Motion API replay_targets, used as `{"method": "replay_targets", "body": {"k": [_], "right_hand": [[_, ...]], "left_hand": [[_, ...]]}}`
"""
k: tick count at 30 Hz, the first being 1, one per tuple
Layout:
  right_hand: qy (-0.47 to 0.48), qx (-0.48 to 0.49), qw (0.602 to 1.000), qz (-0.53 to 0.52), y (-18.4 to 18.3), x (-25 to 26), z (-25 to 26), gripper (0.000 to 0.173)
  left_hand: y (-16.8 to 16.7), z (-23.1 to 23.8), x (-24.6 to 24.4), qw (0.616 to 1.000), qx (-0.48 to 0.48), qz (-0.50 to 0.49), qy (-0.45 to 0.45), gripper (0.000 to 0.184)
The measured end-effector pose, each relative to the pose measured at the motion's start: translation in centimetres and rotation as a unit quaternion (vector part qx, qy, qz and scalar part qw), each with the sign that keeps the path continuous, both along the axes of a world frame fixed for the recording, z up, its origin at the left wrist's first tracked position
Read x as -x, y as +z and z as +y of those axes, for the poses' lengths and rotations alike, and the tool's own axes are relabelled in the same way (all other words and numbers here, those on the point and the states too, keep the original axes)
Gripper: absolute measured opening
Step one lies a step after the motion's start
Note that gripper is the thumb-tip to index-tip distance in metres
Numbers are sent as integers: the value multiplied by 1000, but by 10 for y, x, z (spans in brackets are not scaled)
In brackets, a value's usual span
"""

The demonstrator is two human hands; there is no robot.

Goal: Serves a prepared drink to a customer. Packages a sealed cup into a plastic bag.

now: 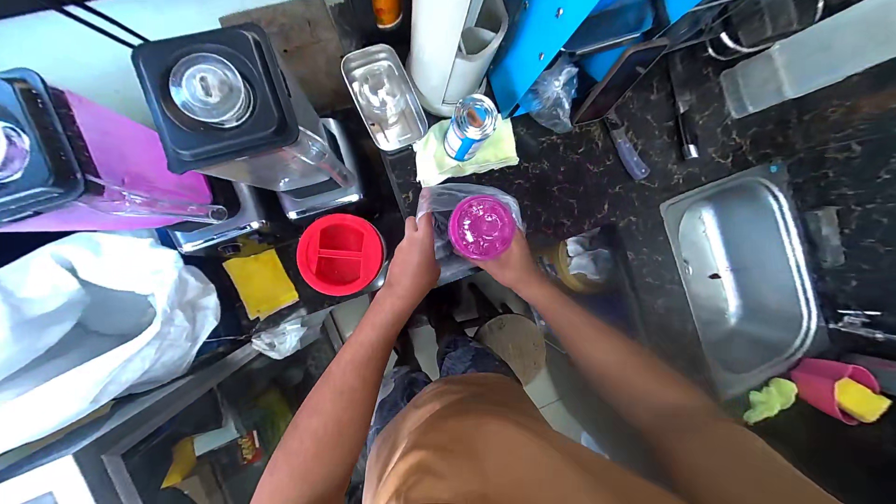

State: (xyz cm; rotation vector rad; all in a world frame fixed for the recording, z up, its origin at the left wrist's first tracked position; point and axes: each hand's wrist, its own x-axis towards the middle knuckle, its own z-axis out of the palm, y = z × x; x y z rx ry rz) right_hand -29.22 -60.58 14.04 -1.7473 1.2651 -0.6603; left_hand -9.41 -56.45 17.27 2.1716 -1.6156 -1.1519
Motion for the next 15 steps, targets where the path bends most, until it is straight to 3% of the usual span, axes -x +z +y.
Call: {"method": "replay_targets", "body": {"k": [4, 11, 13, 15], "right_hand": [[3, 14, 1000, 16, -8, 2, -1, 91], [-15, -12, 1000, -15, -11, 4, 0, 99], [6, -44, 999, 12, -1, 7, -1, 102], [28, -59, 996, 60, 19, 19, -1, 88]], "left_hand": [[3, 2, -2, 1000, -17, -8, -5, 110], [12, -1, 0, 998, -35, -47, -12, 115], [12, -2, -1, 999, -34, -34, -13, 128], [14, -3, -1, 999, -37, -15, -12, 130]]}}
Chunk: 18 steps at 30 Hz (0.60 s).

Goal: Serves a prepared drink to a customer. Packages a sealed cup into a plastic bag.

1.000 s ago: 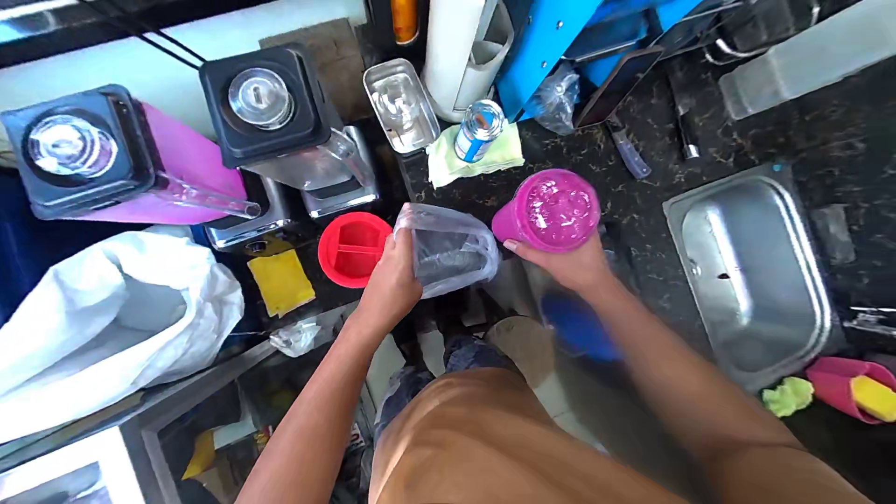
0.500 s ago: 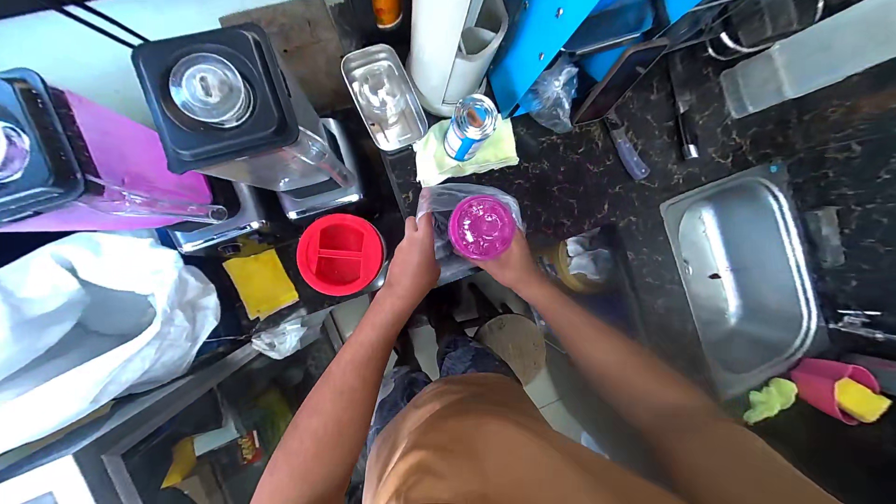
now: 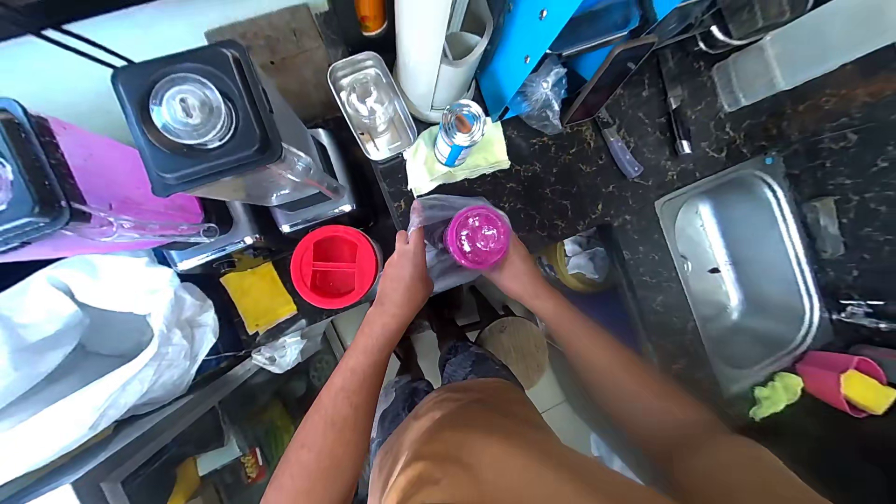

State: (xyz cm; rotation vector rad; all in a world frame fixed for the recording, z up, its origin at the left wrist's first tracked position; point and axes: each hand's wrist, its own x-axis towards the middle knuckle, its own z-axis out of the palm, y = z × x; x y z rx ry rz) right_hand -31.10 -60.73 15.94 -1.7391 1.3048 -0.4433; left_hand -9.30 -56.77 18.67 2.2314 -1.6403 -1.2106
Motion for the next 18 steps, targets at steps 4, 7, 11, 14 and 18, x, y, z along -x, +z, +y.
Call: {"method": "replay_targets", "body": {"k": [4, 7, 11, 14, 18], "right_hand": [[-140, 77, 987, 10, 20, 31, 12, 45], [-139, -25, 986, 88, 18, 31, -10, 61], [-71, -17, 990, 118, 90, 31, -52, 26], [15, 43, 984, 172, 157, 44, -60, 24], [107, 89, 967, 214, 205, 60, -77, 21]], "left_hand": [[-1, 0, 2, 1000, -2, 27, 7, 118], [4, -8, 7, 998, 37, 53, -1, 120], [59, -14, 5, 993, 103, 54, -3, 87], [100, 0, -2, 980, 200, 13, -6, 64], [121, 3, -15, 942, 311, -125, 29, 32]]}}
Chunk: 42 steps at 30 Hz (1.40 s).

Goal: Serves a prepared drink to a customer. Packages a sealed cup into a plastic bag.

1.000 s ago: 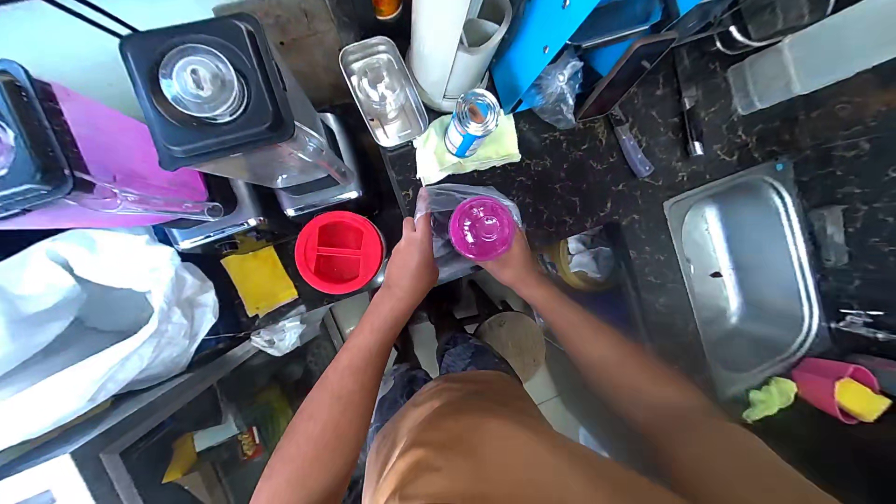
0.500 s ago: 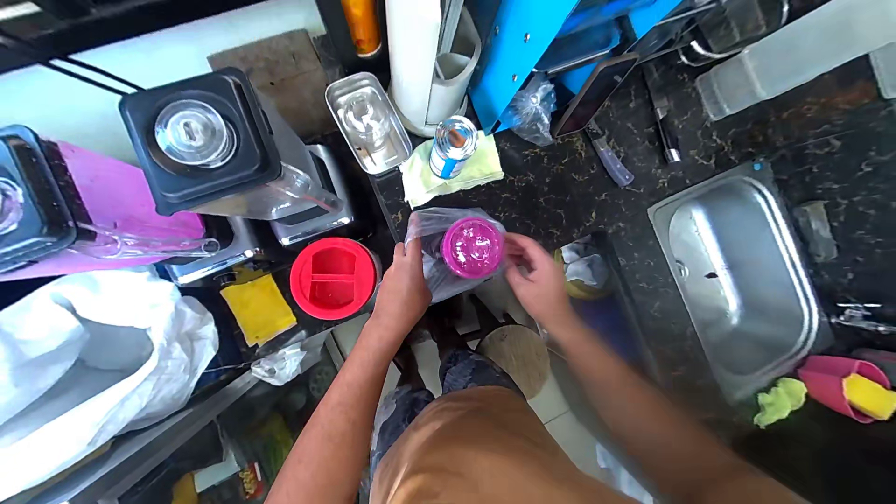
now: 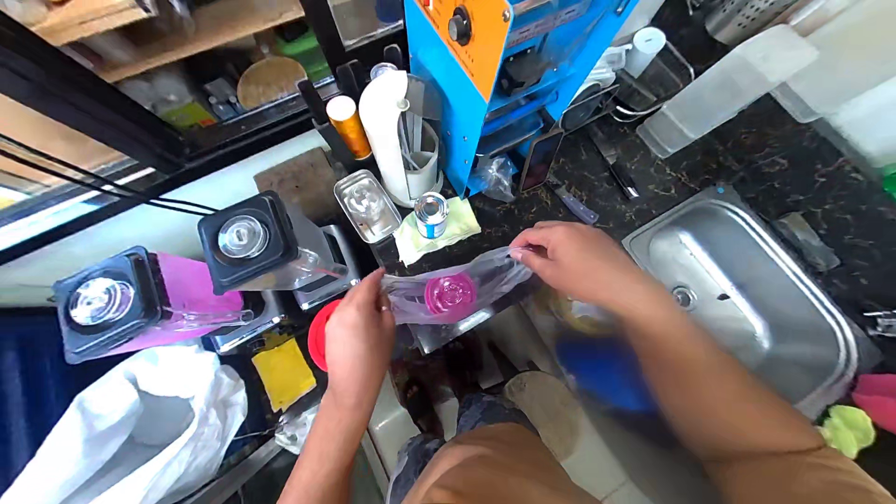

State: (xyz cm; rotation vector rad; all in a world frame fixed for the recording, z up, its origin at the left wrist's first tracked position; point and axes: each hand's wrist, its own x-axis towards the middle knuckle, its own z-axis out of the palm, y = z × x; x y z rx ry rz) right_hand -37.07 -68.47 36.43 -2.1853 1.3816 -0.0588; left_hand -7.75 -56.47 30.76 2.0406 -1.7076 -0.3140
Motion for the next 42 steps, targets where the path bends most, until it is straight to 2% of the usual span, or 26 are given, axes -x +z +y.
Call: {"method": "replay_targets", "body": {"k": [2, 3, 4, 6, 8, 9, 10, 11, 13, 14, 17, 24, 26, 29, 31, 33, 34, 36, 39, 42], "right_hand": [[-11, -46, 993, -111, 18, -1, -20, 23], [-30, -65, 979, -189, 18, -10, -33, 25], [-60, -77, 960, -264, 8, -28, -49, 27], [-105, -84, 927, -349, -38, -83, -88, 29], [-123, -59, 935, -328, -84, -133, -127, 29], [-130, -27, 942, -309, -98, -151, -141, 29], [-134, 4, 947, -292, -105, -166, -152, 29], [-136, 30, 950, -280, -108, -178, -160, 29], [-126, 66, 955, -260, -108, -195, -173, 28], [-121, 72, 959, -245, -106, -200, -177, 26], [-104, 64, 975, -187, -105, -209, -186, 21], [-91, 94, 977, -171, -106, -204, -183, 22], [-112, 112, 968, -196, -107, -195, -166, 23], [-124, 184, 942, -253, -100, -172, -140, 28], [-117, 245, 916, -295, -67, -154, -119, 31], [-79, 308, 872, -373, -23, -138, -89, 27], [-41, 310, 855, -414, -4, -133, -68, 23], [52, 263, 866, -423, 18, -128, -23, 19], [173, 226, 904, -319, -5, -132, 17, 19], [290, 141, 925, -201, -50, -138, 15, 20]], "left_hand": [[5, -6, -6, 999, 19, 19, 38, 22], [7, -9, -4, 995, 9, 86, 48, 22], [10, -13, 0, 980, -5, 196, 44, 20], [13, -18, 10, 903, -9, 427, 39, 19], [19, -24, 17, 831, 11, 552, 70, 22], [22, -24, 20, 810, 5, 581, 79, 25], [25, -22, 23, 805, -10, 588, 79, 30], [27, -18, 24, 818, -25, 570, 67, 37], [31, -12, 23, 864, -32, 502, 30, 52], [33, -9, 22, 880, -32, 474, 22, 53], [37, -3, 21, 906, -43, 421, 26, 49], [39, -5, 16, 906, -41, 420, 22, 40], [37, -8, 11, 888, -33, 459, 13, 40], [26, -8, 10, 824, -20, 566, 4, 44], [12, -4, 9, 786, 10, 618, 21, 48], [-5, 2, 4, 753, 57, 654, 50, 53], [-13, 6, 1, 736, 77, 669, 65, 54], [-24, 12, -5, 704, 99, 697, 88, 54], [-25, 18, -10, 672, 94, 730, 85, 52], [-15, 16, -12, 687, 69, 720, 74, 50]]}}
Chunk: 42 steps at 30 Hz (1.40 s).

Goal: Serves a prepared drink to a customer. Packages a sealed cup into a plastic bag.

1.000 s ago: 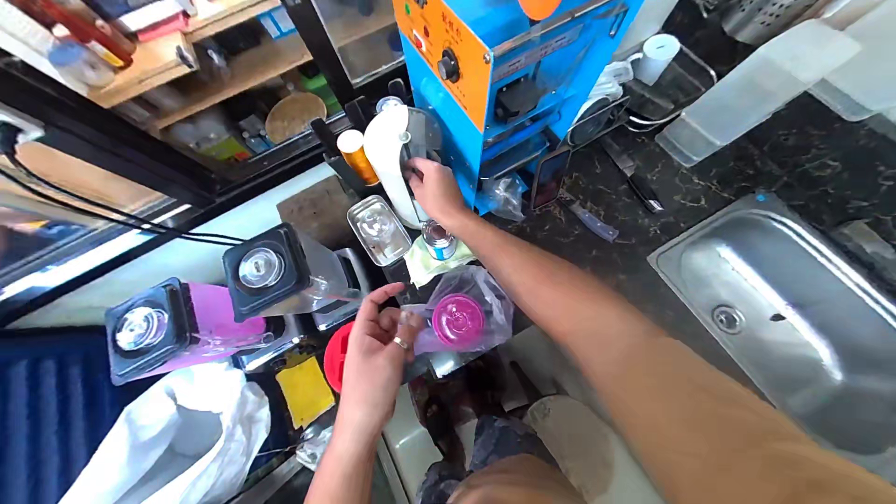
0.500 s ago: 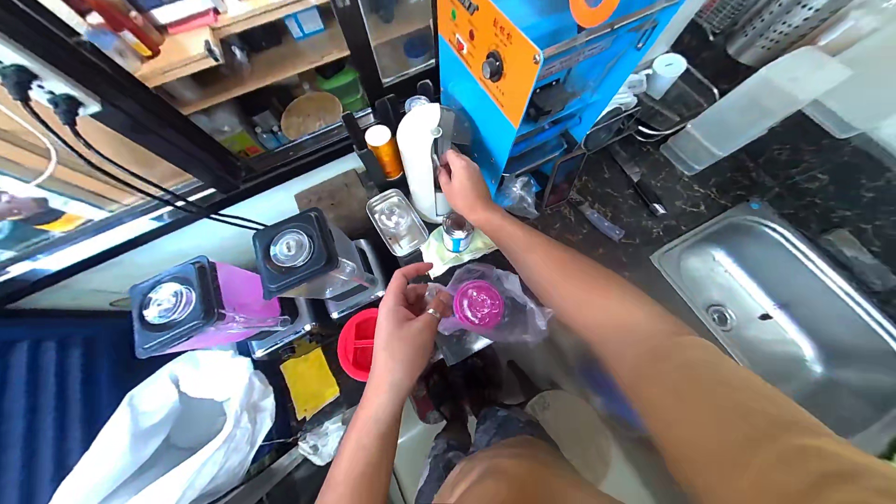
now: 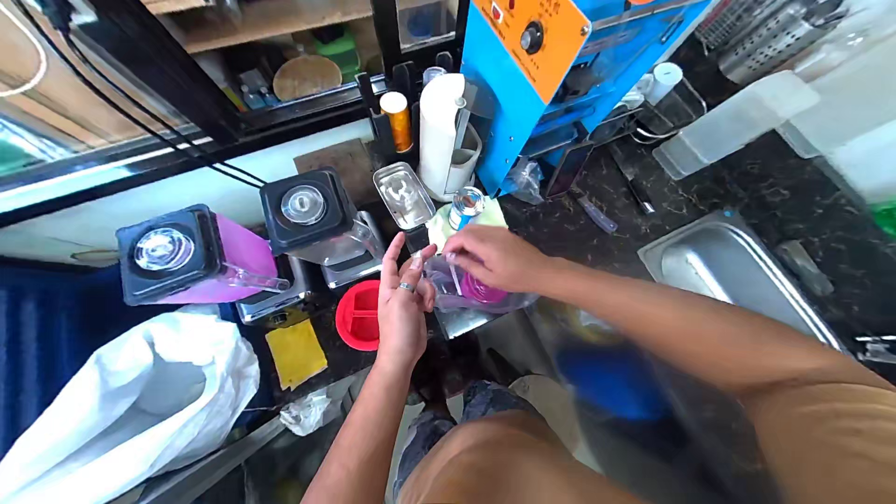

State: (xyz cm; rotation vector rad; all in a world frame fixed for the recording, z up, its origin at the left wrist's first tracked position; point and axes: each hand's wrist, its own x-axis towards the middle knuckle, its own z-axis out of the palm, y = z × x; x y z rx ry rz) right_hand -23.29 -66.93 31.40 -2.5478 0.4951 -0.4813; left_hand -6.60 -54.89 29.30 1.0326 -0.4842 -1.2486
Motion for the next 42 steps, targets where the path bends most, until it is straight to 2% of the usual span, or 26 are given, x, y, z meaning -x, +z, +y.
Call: {"method": "replay_targets", "body": {"k": [3, 5, 7, 9, 10, 12, 13, 14, 15, 16, 17, 20, 21, 22, 23, 25, 27, 29, 32, 33, 34, 35, 36, 39, 41, 42], "right_hand": [[83, -10, 975, 208, -23, -1, -9, 19], [88, 11, 964, 250, -10, 8, -14, 24], [107, 64, 958, 259, 23, 29, -25, 36], [142, 125, 933, 305, 52, 62, -35, 51], [160, 161, 919, 322, 61, 78, -39, 48], [191, 220, 908, 301, 68, 98, -41, 16], [198, 221, 916, 270, 70, 104, -37, 9], [198, 191, 931, 238, 71, 106, -31, 13], [192, 129, 947, 223, 72, 104, -23, 18], [177, 39, 959, 219, 72, 100, -17, 22], [154, -68, 962, 213, 70, 93, -13, 25], [45, -358, 919, 159, 58, 65, -16, 29], [23, -413, 901, 133, 53, 56, -21, 28], [7, -437, 893, 106, 46, 49, -29, 27], [-9, -424, 902, 84, 39, 43, -36, 25], [-24, -352, 934, 51, 18, 34, -50, 20], [5, -338, 939, 68, -4, 25, -65, 22], [44, -358, 924, 127, -15, 16, -72, 26], [56, -290, 923, 245, -23, 3, -74, 28], [57, -273, 921, 270, -23, -1, -74, 29], [53, -266, 920, 284, -22, -4, -74, 30], [42, -267, 922, 277, -19, -3, -74, 31], [27, -275, 929, 247, -15, 1, -74, 33], [-59, -262, 958, 100, 0, 33, -55, 35], [-62, -296, 947, 110, 6, 53, -36, 45], [-50, -296, 945, 129, 6, 58, -26, 51]], "left_hand": [[19, -5, -4, 992, -40, -104, -66, 45], [38, -12, -9, 942, -91, -289, -142, 42], [65, -23, -14, 798, -150, -538, -226, 40], [83, -30, -11, 633, -149, -706, -282, 46], [87, -33, -7, 552, -132, -769, -294, 50], [89, -40, 6, 405, -117, -850, -316, 41], [87, -45, 15, 333, -123, -875, -329, 30], [84, -53, 24, 276, -143, -886, -345, 16], [83, -64, 32, 263, -175, -877, -362, 9], [84, -76, 37, 315, -218, -846, -372, 13], [86, -88, 40, 404, -265, -793, -370, 22], [70, -97, 40, 735, -311, -520, -304, 46], [58, -87, 44, 825, -300, -400, -265, 51], [48, -76, 46, 890, -289, -269, -228, 59], [40, -65, 48, 923, -275, -169, -209, 63], [26, -47, 47, 944, -235, -100, -209, 53], [18, -38, 48, 936, -202, -203, -204, 27], [18, -36, 56, 852, -226, -443, -166, 11], [13, -29, 79, 668, -215, -706, -93, 28], [6, -27, 82, 635, -187, -745, -80, 23], [2, -27, 83, 629, -173, -753, -80, 18], [2, -27, 81, 655, -181, -728, -97, 18], [7, -29, 76, 709, -207, -662, -124, 21], [12, -33, 55, 914, -258, -284, -135, 25], [16, -35, 47, 948, -285, -45, -134, 23], [17, -36, 46, 945, -293, 0, -143, 22]]}}
